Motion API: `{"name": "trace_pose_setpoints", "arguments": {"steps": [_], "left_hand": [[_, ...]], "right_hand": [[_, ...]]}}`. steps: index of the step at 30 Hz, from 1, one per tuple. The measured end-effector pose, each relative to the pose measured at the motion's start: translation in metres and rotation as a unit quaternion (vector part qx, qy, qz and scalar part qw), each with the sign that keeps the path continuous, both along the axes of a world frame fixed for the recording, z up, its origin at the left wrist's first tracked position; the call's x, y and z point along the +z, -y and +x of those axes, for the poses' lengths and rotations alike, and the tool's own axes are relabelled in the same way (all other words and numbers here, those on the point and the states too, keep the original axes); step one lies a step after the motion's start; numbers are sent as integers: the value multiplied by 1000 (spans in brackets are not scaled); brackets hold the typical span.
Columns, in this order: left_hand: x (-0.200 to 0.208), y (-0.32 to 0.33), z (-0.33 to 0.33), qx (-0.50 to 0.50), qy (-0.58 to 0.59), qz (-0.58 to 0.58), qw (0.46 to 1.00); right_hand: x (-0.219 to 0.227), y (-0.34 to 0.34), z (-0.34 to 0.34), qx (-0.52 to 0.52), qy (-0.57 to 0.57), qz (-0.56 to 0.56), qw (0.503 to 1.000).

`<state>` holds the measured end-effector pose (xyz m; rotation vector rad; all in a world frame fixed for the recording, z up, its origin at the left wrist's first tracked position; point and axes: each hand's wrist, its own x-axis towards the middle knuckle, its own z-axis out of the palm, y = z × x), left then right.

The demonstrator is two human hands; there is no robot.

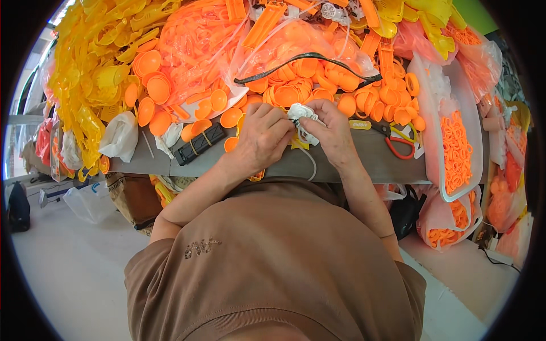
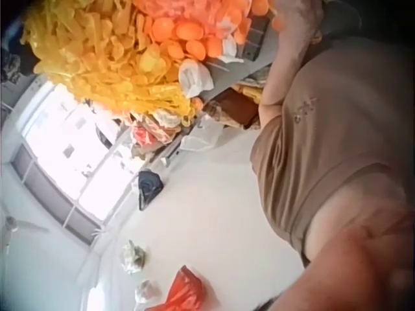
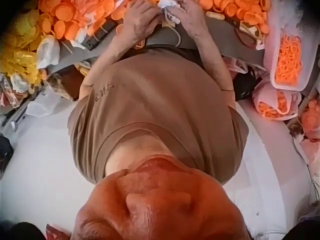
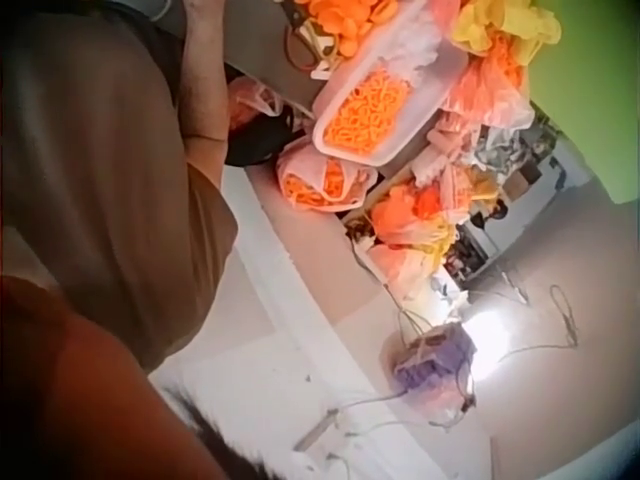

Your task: Assembling a yellow toy bubble gun from various plastic components and internal parts.

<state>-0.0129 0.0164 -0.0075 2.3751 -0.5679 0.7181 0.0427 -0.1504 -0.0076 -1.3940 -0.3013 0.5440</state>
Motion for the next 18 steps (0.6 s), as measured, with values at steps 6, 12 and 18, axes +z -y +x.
{"name": "trace_pose_setpoints", "arguments": {"steps": [6, 12, 18], "left_hand": [[2, -3, -1, 57, -61, -82, 993], [1, -6, 1, 55, -22, -59, 996], [2, -5, 2, 57, 19, -30, 998]], "right_hand": [[0, 0, 0, 4, 8, 1, 1000], [7, -3, -2, -4, 18, -12, 1000], [4, -6, -5, -24, 41, -18, 999]]}}
